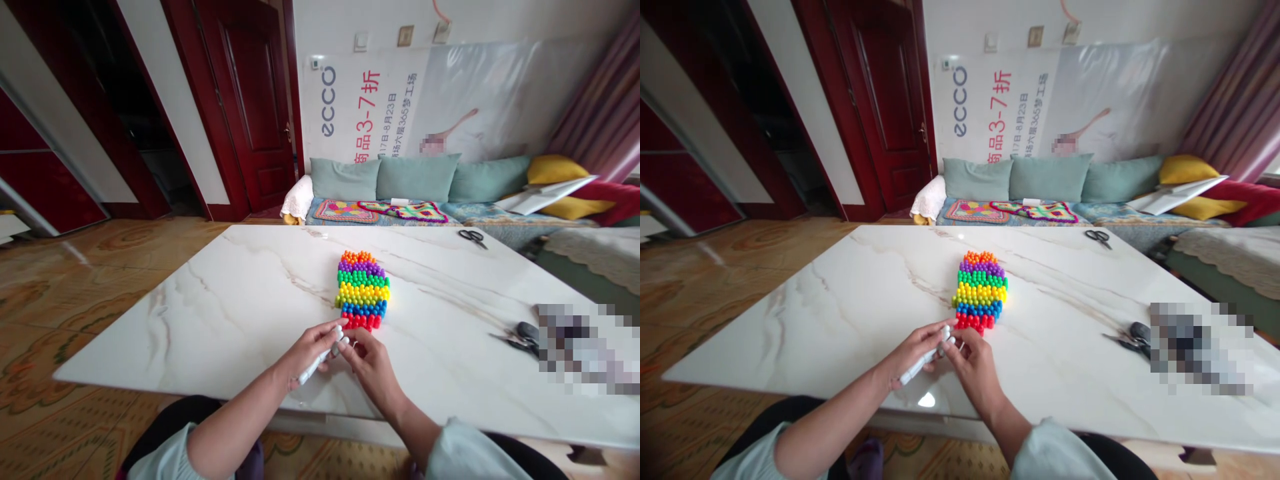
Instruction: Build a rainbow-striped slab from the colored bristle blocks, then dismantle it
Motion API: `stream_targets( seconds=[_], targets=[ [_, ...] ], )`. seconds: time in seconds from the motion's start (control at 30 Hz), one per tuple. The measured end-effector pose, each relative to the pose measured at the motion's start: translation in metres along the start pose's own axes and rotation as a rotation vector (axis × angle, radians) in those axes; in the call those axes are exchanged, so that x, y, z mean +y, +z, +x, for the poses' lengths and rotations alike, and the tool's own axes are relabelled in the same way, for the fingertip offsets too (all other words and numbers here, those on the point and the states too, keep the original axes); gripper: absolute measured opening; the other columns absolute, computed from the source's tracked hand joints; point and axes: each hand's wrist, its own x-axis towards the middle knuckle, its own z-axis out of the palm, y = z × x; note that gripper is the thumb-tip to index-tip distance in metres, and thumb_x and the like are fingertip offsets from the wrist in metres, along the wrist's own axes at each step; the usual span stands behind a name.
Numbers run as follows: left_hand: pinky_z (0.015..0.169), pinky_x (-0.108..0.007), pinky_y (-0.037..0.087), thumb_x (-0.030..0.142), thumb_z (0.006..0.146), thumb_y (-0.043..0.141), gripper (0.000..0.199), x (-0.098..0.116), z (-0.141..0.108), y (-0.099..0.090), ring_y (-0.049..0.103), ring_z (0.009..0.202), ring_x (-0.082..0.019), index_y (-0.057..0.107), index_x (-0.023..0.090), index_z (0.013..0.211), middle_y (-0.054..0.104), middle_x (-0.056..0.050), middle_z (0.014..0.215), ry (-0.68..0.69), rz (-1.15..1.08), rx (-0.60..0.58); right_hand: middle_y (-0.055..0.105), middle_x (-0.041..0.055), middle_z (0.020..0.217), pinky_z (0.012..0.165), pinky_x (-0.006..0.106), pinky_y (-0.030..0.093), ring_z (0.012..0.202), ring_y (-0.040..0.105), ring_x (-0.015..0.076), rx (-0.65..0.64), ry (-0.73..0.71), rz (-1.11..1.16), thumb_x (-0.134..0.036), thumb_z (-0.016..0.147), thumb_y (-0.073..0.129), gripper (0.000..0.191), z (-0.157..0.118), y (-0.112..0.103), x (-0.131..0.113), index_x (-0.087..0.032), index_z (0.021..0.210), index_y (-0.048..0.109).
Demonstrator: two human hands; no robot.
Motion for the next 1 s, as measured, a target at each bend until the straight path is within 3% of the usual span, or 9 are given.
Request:
stream_targets(
  seconds=[0.07, 0.17, 0.3, 0.4, 0.47, 0.53, 0.63, 0.8, 1.0],
  targets=[
    [0.042, -0.013, 0.031, 0.043, 0.081, 0.069, 0.053, -0.001, 0.000, 0.002, 0.047, 0.059, -0.006, 0.057, 0.022, 0.128, 0.054, -0.002, 0.081, 0.002, 0.011, -0.002, 0.060, 0.0032, 0.075, 0.058, 0.024, 0.045, 0.065, 0.053, 0.0133, 0.031, -0.081, -0.090, -0.043, 0.087, 0.057, 0.027, 0.000, 0.000, -0.004, -0.018, 0.084, 0.067],
    [0.041, -0.012, 0.032, 0.037, 0.081, 0.070, 0.050, -0.002, 0.001, 0.004, 0.050, 0.059, -0.007, 0.058, 0.021, 0.126, 0.057, -0.004, 0.085, -0.023, -0.082, -0.023, 0.061, 0.0041, 0.077, 0.058, 0.024, 0.046, 0.065, 0.056, 0.0135, 0.028, -0.095, -0.082, -0.040, 0.089, 0.055, 0.026, 0.000, -0.001, -0.010, -0.018, 0.083, 0.066],
    [0.041, -0.012, 0.035, 0.030, 0.088, 0.061, 0.033, 0.002, 0.004, -0.005, 0.054, 0.060, -0.007, 0.061, 0.013, 0.116, 0.062, -0.011, 0.095, -0.050, -0.461, 0.005, 0.063, 0.0030, 0.071, 0.055, 0.025, 0.048, 0.061, 0.059, 0.0145, 0.127, -0.033, -0.003, -0.042, 0.089, 0.054, 0.026, 0.006, -0.024, -0.013, -0.017, 0.089, 0.062],
    [0.049, -0.016, 0.046, 0.033, 0.092, 0.050, 0.029, 0.009, 0.006, -0.017, 0.062, 0.068, -0.012, 0.060, 0.009, 0.106, 0.063, -0.016, 0.100, -0.051, -0.773, 0.161, 0.065, 0.0041, 0.074, 0.058, 0.026, 0.049, 0.066, 0.062, 0.0167, 0.295, -0.009, -0.094, -0.041, 0.085, 0.056, 0.027, 0.015, -0.059, -0.007, -0.017, 0.095, 0.062],
    [0.059, -0.025, 0.054, 0.037, 0.093, 0.047, 0.031, 0.013, 0.007, -0.024, 0.067, 0.079, -0.018, 0.059, 0.010, 0.102, 0.063, -0.017, 0.100, -0.021, -0.888, 0.315, 0.068, 0.0058, 0.081, 0.059, 0.028, 0.050, 0.070, 0.063, 0.0184, 0.323, 0.033, -0.200, -0.039, 0.082, 0.058, 0.027, 0.019, -0.082, 0.003, -0.017, 0.097, 0.064],
    [0.066, -0.033, 0.058, 0.038, 0.092, 0.047, 0.031, 0.018, 0.007, -0.027, 0.068, 0.088, -0.023, 0.058, 0.011, 0.100, 0.062, -0.017, 0.101, 0.011, -0.936, 0.422, 0.069, 0.0060, 0.082, 0.061, 0.029, 0.050, 0.069, 0.064, 0.0187, 0.270, 0.076, -0.322, -0.034, 0.079, 0.056, 0.025, 0.021, -0.099, 0.015, -0.018, 0.096, 0.065],
    [0.073, -0.040, 0.058, 0.037, 0.090, 0.049, 0.030, 0.022, 0.007, -0.026, 0.067, 0.095, -0.027, 0.057, 0.010, 0.100, 0.061, -0.018, 0.103, 0.036, -0.947, 0.446, 0.070, 0.0055, 0.084, 0.065, 0.031, 0.049, 0.067, 0.063, 0.0177, 0.150, 0.075, -0.500, -0.027, 0.077, 0.051, 0.023, 0.018, -0.109, 0.030, -0.019, 0.091, 0.068],
    [0.079, -0.045, 0.058, 0.033, 0.089, 0.051, 0.028, 0.022, 0.006, -0.023, 0.064, 0.106, -0.032, 0.055, 0.010, 0.104, 0.059, -0.022, 0.112, 0.060, -0.945, 0.381, 0.069, 0.0059, 0.088, 0.069, 0.030, 0.048, 0.070, 0.063, 0.0172, 0.045, 0.080, -0.618, -0.021, 0.074, 0.046, 0.029, 0.014, -0.102, 0.039, -0.020, 0.093, 0.068],
    [0.079, -0.046, 0.058, 0.030, 0.088, 0.050, 0.027, 0.021, 0.005, -0.023, 0.063, 0.108, -0.032, 0.054, 0.011, 0.106, 0.060, -0.022, 0.113, 0.061, -0.930, 0.387, 0.070, 0.0060, 0.088, 0.068, 0.029, 0.047, 0.071, 0.062, 0.0165, 0.030, 0.074, -0.623, -0.015, 0.073, 0.043, 0.032, 0.020, -0.093, 0.039, -0.019, 0.094, 0.067]
  ],
)
